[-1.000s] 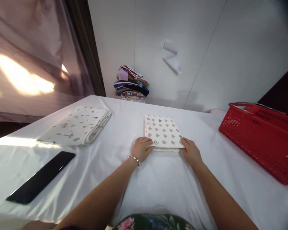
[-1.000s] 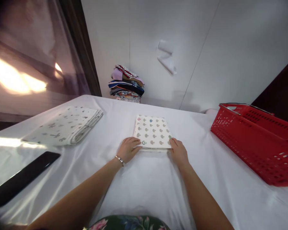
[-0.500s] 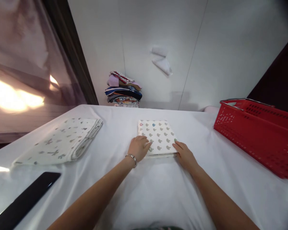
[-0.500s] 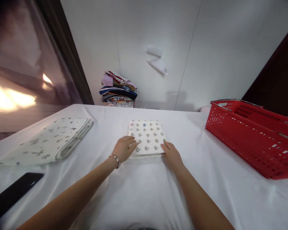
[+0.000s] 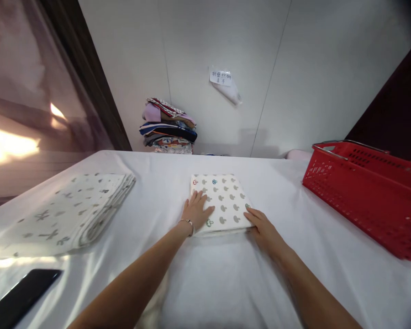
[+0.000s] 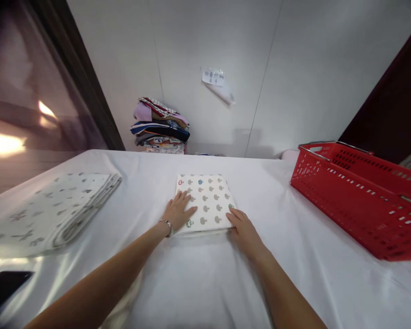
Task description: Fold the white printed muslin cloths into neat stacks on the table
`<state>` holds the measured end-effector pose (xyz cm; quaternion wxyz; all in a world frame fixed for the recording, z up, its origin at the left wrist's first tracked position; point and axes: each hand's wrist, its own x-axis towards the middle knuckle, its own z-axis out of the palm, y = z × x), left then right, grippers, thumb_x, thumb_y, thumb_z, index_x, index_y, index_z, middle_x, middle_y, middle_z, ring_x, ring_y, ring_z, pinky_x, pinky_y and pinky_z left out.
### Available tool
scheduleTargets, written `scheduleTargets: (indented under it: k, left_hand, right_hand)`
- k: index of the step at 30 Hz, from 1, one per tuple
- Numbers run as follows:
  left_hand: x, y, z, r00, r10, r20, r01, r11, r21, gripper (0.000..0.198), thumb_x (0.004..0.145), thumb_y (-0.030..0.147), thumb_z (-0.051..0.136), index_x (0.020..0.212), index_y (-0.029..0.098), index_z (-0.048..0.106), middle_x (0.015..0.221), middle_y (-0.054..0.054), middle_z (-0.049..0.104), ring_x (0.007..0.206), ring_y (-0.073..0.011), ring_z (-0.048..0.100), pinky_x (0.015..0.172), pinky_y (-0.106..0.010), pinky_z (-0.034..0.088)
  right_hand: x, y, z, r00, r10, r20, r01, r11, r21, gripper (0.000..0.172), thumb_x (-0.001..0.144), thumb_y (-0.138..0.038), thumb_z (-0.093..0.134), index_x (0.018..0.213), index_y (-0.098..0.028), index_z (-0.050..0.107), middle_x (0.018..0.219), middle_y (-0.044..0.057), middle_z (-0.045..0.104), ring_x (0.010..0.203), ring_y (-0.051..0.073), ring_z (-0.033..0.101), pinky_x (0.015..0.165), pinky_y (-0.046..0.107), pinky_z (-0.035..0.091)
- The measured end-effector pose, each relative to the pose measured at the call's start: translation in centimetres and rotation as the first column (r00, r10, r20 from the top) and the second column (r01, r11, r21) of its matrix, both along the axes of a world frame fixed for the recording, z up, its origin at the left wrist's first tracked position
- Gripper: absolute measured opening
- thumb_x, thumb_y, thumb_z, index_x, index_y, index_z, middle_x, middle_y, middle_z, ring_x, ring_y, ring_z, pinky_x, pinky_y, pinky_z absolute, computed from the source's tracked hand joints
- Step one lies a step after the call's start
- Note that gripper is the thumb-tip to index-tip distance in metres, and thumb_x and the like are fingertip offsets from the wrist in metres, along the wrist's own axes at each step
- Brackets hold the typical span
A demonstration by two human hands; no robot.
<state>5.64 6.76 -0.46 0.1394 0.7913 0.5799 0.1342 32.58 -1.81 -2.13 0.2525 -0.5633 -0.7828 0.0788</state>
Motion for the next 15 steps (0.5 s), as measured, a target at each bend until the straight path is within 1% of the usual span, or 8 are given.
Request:
scheduleTargets:
  k: [3,5,7,9,11,12,13,15]
  left_hand:
    - [0.1,1.0,1.4,1.000,0.008,-0.020,-0.009,0.999,-0.031,0.060,0.083,0.058,0.033,0.129,0.021,0.043,0.146,-0.010,0.024,0.136,-0.0279,0.015,0.104,-0.054,0.018]
    - [0.4,2.4,2.5,0.999,0.025,-0.025,-0.025,1.000,-0.001,0.060,0.083,0.059,0.031,0.127,0.020,0.045,0.146,-0.011,0.025,0.135,-0.0285,0.015,0.104,-0.054,0.018]
    - [0.9,4.0,3.3,0.999,0.026,-0.033,-0.024,0.999,0.047,0.060,0.083,0.058,0.030,0.128,0.020,0.044,0.147,-0.010,0.023,0.136,-0.0281,0.012,0.106,-0.051,0.016]
    - [1.4,5.7,3.3,0.998,0.028,-0.061,-0.024,0.997,0.075,0.060,0.084,0.057,0.030,0.129,0.019,0.042,0.148,-0.009,0.020,0.136,-0.0270,0.010,0.107,-0.049,0.013]
    - [1.6,6.9,2.6,0.994,0.058,-0.092,-0.053,0.997,0.059,0.062,0.084,0.056,0.029,0.131,0.018,0.040,0.148,-0.010,0.018,0.137,-0.0269,0.009,0.108,-0.049,0.011]
    - [1.6,7.3,2.0,0.992,0.074,-0.099,-0.071,0.997,0.040,0.064,0.083,0.056,0.029,0.132,0.017,0.038,0.149,-0.010,0.017,0.137,-0.0272,0.008,0.108,-0.049,0.012]
    - [1.6,7.6,1.4,0.991,0.087,-0.098,-0.085,0.996,0.023,0.065,0.083,0.057,0.028,0.133,0.017,0.037,0.149,-0.010,0.016,0.137,-0.0274,0.008,0.108,-0.049,0.012]
    - [1.3,7.8,0.4,0.992,0.096,-0.082,-0.096,0.995,0.005,0.067,0.082,0.059,0.026,0.135,0.018,0.035,0.149,-0.010,0.015,0.137,-0.0275,0.007,0.108,-0.049,0.013]
  right_hand:
    - [0.0,0.5,1.7,0.999,-0.006,-0.036,0.004,0.999,-0.054,0.059,0.067,-0.002,0.039,0.121,-0.022,0.055,0.134,0.005,0.045,0.123,0.021,0.040,0.104,0.044,0.032]
    - [-0.4,1.2,3.8,0.998,0.005,-0.068,-0.012,0.995,-0.096,0.061,0.065,-0.002,0.038,0.119,-0.023,0.056,0.134,0.003,0.045,0.124,0.021,0.039,0.104,0.043,0.032]
    - [-1.1,2.2,6.4,0.992,0.072,-0.101,-0.092,0.973,-0.214,0.062,0.065,-0.003,0.038,0.120,-0.025,0.056,0.134,0.000,0.045,0.124,0.021,0.039,0.103,0.041,0.034]
    - [-2.1,3.4,8.9,0.973,0.184,-0.140,-0.225,0.890,-0.396,0.059,0.067,-0.007,0.039,0.119,-0.028,0.057,0.130,-0.002,0.050,0.119,0.022,0.046,0.099,0.039,0.039]
    - [-3.4,5.1,10.6,0.951,0.250,-0.182,-0.308,0.808,-0.502,0.053,0.071,-0.013,0.041,0.119,-0.030,0.057,0.125,-0.003,0.054,0.108,0.022,0.055,0.092,0.038,0.044]
    - [-4.1,6.1,10.9,0.949,0.248,-0.193,-0.313,0.810,-0.497,0.050,0.074,-0.017,0.042,0.120,-0.030,0.056,0.126,-0.003,0.054,0.105,0.022,0.056,0.090,0.038,0.045]
    - [-4.8,7.4,10.9,0.955,0.228,-0.190,-0.292,0.839,-0.459,0.047,0.077,-0.022,0.042,0.122,-0.030,0.054,0.128,-0.002,0.052,0.105,0.023,0.056,0.089,0.037,0.045]
    - [-6.0,10.3,9.9,0.979,0.153,-0.137,-0.190,0.928,-0.320,0.046,0.082,-0.031,0.041,0.127,-0.025,0.049,0.136,0.002,0.043,0.119,0.024,0.046,0.095,0.037,0.040]
